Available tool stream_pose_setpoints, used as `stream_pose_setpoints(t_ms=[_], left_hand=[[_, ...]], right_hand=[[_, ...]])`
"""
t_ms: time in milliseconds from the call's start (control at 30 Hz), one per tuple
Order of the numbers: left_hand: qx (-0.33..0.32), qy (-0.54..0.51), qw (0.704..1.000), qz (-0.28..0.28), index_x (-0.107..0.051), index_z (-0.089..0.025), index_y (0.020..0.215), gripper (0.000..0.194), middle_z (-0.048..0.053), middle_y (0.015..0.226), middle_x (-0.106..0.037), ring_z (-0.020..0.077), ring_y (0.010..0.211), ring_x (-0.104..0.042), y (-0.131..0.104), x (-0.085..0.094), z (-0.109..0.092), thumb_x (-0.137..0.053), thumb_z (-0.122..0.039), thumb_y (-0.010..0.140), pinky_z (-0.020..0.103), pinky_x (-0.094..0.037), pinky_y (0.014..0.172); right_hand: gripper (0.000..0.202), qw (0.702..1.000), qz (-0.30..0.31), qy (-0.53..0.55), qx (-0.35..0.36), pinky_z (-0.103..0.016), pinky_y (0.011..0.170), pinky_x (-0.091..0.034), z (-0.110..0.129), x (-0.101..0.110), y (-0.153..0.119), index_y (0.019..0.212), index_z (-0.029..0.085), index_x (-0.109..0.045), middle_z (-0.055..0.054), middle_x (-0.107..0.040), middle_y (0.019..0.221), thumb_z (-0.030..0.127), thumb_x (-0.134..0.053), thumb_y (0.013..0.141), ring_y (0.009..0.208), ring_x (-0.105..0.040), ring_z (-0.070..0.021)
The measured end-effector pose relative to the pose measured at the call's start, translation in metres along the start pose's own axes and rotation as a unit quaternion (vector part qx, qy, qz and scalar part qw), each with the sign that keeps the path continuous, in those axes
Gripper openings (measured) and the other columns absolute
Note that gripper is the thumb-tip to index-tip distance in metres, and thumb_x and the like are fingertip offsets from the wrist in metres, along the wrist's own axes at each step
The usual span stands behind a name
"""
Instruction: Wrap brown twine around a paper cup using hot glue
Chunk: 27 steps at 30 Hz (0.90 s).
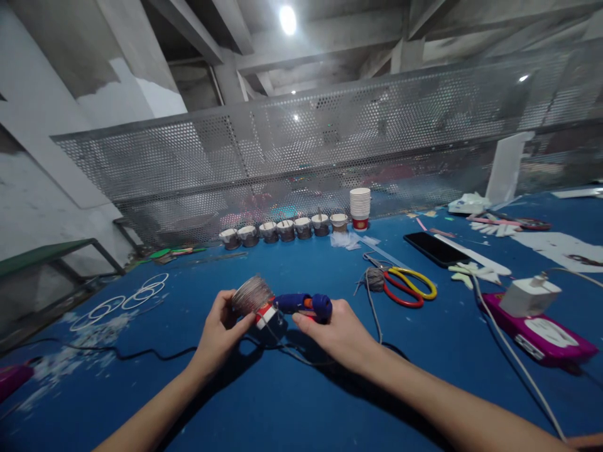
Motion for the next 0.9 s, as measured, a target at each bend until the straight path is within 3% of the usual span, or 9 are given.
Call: stream_pose_setpoints(t_ms=[167, 267, 400, 533, 767, 900], left_hand=[[0.011, -0.016, 1.0, 0.009, -0.051, -0.02, 0.086, 0.028, -0.001, 0.079, -0.056, 0.0155, 0.073, -0.057, 0.001, 0.0, -0.003, -0.068, -0.03, 0.067, 0.027, -0.047, 0.069], [0.016, -0.006, 1.0, 0.01, -0.05, -0.02, 0.085, 0.029, -0.002, 0.078, -0.056, 0.0161, 0.073, -0.057, 0.001, 0.0, -0.005, -0.069, -0.031, 0.065, 0.027, -0.048, 0.069], [0.017, 0.019, 1.0, 0.007, -0.05, -0.02, 0.084, 0.028, -0.002, 0.077, -0.056, 0.0153, 0.071, -0.056, 0.001, 0.0, -0.005, -0.068, -0.032, 0.066, 0.027, -0.047, 0.068], [0.004, 0.022, 1.0, -0.001, -0.05, -0.02, 0.084, 0.026, -0.002, 0.077, -0.054, 0.0147, 0.071, -0.056, 0.001, -0.002, -0.004, -0.068, -0.03, 0.067, 0.026, -0.047, 0.067], [-0.02, 0.031, 0.999, 0.022, -0.049, -0.02, 0.085, 0.022, -0.003, 0.078, -0.055, 0.014, 0.072, -0.058, -0.001, -0.006, 0.0, -0.065, -0.027, 0.073, 0.027, -0.049, 0.07], [-0.027, 0.028, 0.999, 0.023, -0.05, -0.021, 0.085, 0.02, -0.003, 0.08, -0.054, 0.0137, 0.074, -0.057, -0.002, -0.005, -0.001, -0.065, -0.027, 0.074, 0.027, -0.049, 0.072]], right_hand=[[0.04, 0.998, 0.022, 0.025, -0.053, -0.02, 0.038, -0.021, -0.011, 0.002, 0.005, 0.054, 0.02, -0.04, 0.007, -0.035, 0.045, 0.046, -0.054, 0.082, 0.042, -0.029, -0.0069], [0.044, 0.997, 0.025, 0.031, -0.063, -0.021, 0.038, -0.021, -0.011, 0.003, 0.005, 0.052, 0.021, -0.038, 0.007, -0.034, 0.043, 0.049, -0.054, 0.081, 0.04, -0.029, -0.0069], [0.034, 0.999, 0.017, 0.023, -0.03, -0.021, 0.04, -0.025, -0.003, 0.0, 0.003, 0.057, 0.019, -0.046, 0.007, -0.035, 0.046, 0.043, -0.056, 0.08, 0.044, -0.029, -0.0075], [0.025, 1.0, 0.007, -0.017, 0.004, -0.021, 0.046, -0.031, 0.0, -0.006, -0.003, 0.068, 0.017, -0.057, 0.004, -0.044, 0.056, 0.038, -0.054, 0.081, 0.051, -0.036, -0.0094], [0.026, 0.984, -0.001, -0.16, 0.073, -0.024, 0.05, -0.033, 0.003, -0.016, -0.011, 0.063, 0.02, -0.048, 0.002, -0.05, 0.056, 0.037, -0.052, 0.082, 0.049, -0.039, -0.0107], [0.025, 0.984, -0.011, -0.162, 0.072, -0.024, 0.05, -0.034, 0.004, -0.013, -0.01, 0.064, 0.019, -0.049, 0.001, -0.051, 0.057, 0.037, -0.051, 0.082, 0.05, -0.039, -0.0112]])
Point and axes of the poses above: each hand's wrist, its own y-axis towards the middle knuckle, its own x-axis out of the back of the hand, z = x × y, the point moved 5 cm from there along y, towards the middle knuckle
